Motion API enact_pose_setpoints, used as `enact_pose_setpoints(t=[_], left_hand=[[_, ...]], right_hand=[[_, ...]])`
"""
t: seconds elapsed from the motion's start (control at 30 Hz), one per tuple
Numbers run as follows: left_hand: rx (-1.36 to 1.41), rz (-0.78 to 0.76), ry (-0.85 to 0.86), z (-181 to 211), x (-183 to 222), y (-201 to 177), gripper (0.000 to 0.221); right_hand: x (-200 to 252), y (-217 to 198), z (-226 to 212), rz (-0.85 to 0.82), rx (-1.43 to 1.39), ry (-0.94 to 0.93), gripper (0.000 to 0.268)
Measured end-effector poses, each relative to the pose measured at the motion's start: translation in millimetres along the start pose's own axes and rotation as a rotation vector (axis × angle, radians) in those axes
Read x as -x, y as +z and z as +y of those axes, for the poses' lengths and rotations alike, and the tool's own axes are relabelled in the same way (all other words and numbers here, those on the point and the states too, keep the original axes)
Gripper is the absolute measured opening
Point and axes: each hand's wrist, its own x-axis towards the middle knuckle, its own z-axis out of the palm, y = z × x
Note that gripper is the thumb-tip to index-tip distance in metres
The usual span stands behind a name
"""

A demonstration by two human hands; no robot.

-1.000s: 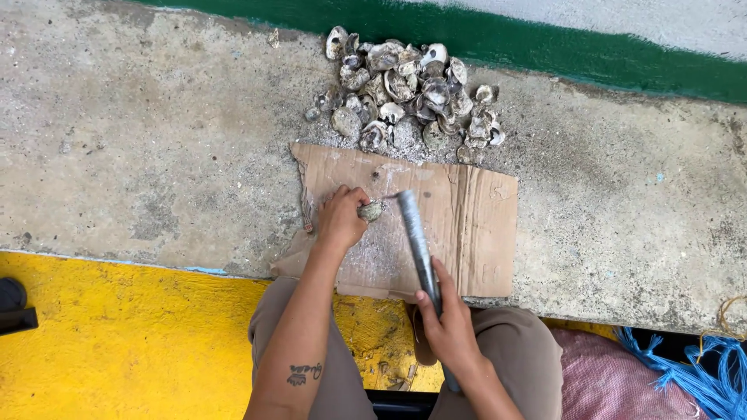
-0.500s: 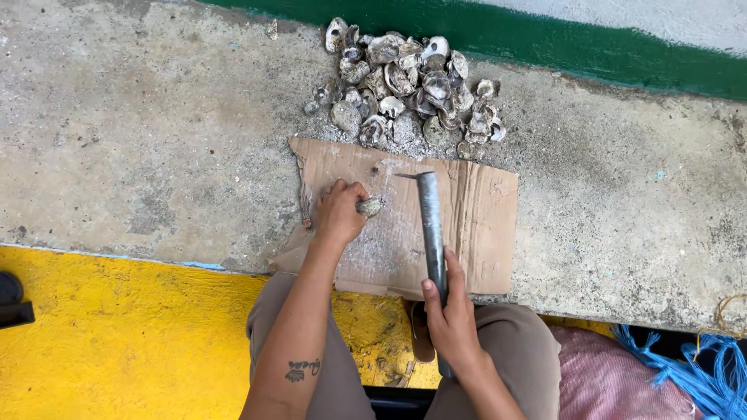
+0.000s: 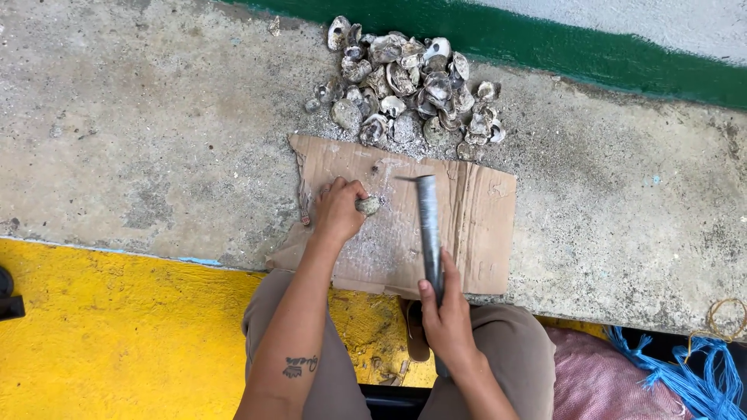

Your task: Crushing empty shells into small pieces using a metal pipe as a tool on a cardboard surface.

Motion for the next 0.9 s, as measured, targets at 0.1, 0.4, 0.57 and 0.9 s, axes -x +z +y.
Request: enact_pose_setpoints(t=[0.1, 0.4, 0.57, 0.9], left_hand=[[-0.016, 0.005, 0.016, 2.8, 1.7, -4.4, 0.039], [-0.006, -0.013, 0.001, 1.2, 0.0, -6.4, 0.039], [-0.002, -0.033, -0.008, 3.8, -0.1, -5.0, 0.038], [0.000, -0.018, -0.008, 0.3, -2.3, -0.3, 0.037]], right_hand=[[-9.9, 6.1, 21.6, -0.147, 0.119, -0.244, 0.064], [1.0, 2.3, 14.3, 0.083, 0.000, -0.291, 0.063], [-7.2, 7.3, 11.9, -0.150, 0.202, -0.149, 0.066], [-3.4, 10.1, 15.2, -0.035, 0.165, -0.253, 0.065]])
